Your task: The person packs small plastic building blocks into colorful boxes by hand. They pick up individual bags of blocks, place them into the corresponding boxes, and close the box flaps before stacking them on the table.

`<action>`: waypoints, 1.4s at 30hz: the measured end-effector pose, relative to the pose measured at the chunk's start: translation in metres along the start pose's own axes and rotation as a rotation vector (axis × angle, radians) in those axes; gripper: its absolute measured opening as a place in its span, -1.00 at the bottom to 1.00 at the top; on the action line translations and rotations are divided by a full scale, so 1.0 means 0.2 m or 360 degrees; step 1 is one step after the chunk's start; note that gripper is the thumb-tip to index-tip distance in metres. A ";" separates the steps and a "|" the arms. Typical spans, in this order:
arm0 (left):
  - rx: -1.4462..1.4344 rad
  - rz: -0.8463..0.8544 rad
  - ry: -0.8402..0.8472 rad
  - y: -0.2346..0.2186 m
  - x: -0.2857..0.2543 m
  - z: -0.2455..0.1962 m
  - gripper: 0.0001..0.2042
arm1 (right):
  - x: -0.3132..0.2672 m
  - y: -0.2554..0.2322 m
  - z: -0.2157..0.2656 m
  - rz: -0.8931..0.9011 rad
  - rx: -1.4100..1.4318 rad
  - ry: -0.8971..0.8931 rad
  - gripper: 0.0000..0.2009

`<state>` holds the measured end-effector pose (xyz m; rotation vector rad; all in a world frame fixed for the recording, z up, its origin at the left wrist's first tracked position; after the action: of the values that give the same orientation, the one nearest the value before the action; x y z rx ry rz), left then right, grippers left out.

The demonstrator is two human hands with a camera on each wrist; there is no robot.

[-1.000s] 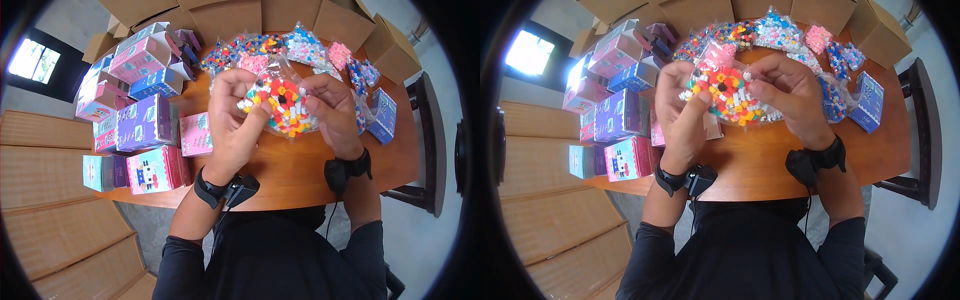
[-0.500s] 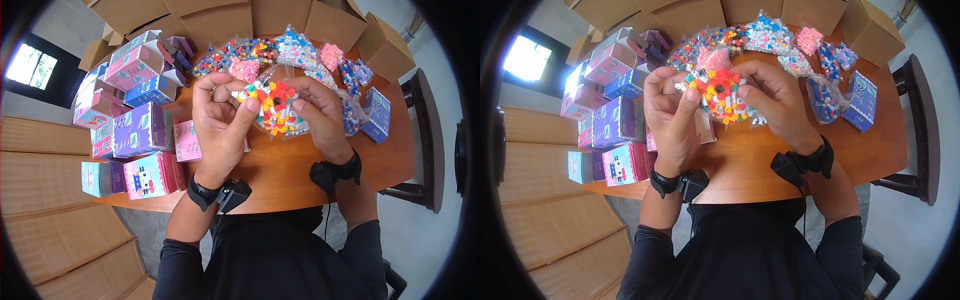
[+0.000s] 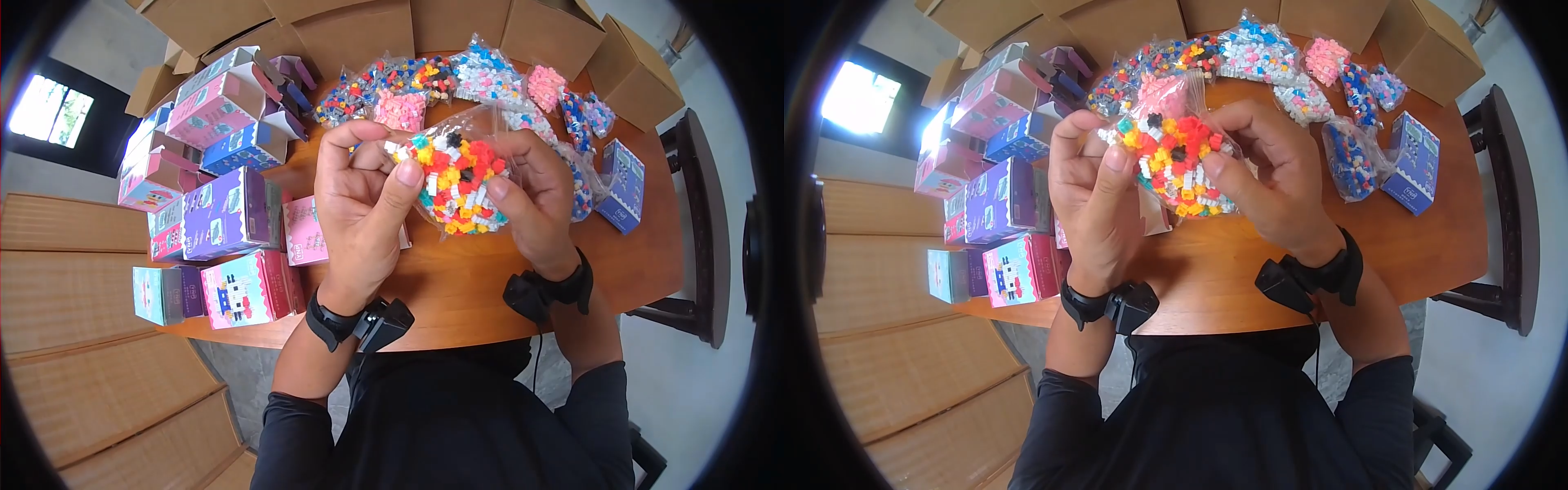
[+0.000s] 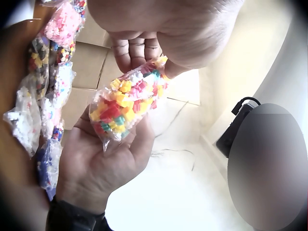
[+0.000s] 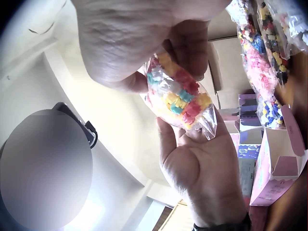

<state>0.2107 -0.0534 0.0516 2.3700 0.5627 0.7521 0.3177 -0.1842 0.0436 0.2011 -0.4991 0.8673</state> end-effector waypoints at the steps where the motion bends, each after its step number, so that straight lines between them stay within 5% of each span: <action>1: -0.0010 0.0018 0.0016 0.00 0.00 0.00 -0.69 | 0.00 0.00 0.00 -0.0006 0.0057 0.0017 -0.78; 18: 0.0126 0.0049 0.0054 -0.01 0.00 -0.04 -0.75 | 0.01 0.01 -0.02 0.0067 0.0454 0.0187 -0.77; 27: 0.0134 0.0017 0.0095 -0.02 0.01 -0.03 -0.71 | 0.02 0.02 -0.03 0.0028 0.0234 0.0052 -0.73; 33: 0.0143 -0.0074 0.0113 -0.02 0.03 -0.01 -0.72 | 0.03 0.02 -0.02 0.0059 -0.0425 -0.0260 -0.68; 42: 0.0071 -0.0163 0.0180 -0.04 0.03 -0.01 -0.75 | 0.03 0.10 -0.09 -0.0107 -0.0428 0.0160 -0.61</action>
<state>0.2122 -0.0438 0.0488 2.3296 0.7498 0.8392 0.3115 -0.1609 0.0294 -0.0711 -0.5066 0.7328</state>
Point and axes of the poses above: each hand's wrist, its own x-axis towards the middle knuckle, its own y-axis out of the palm, z = x × y, the point moved 2 cm from there along x, towards the middle knuckle, and after that the axes turned 9 degrees about -x, right-handed, at the moved point
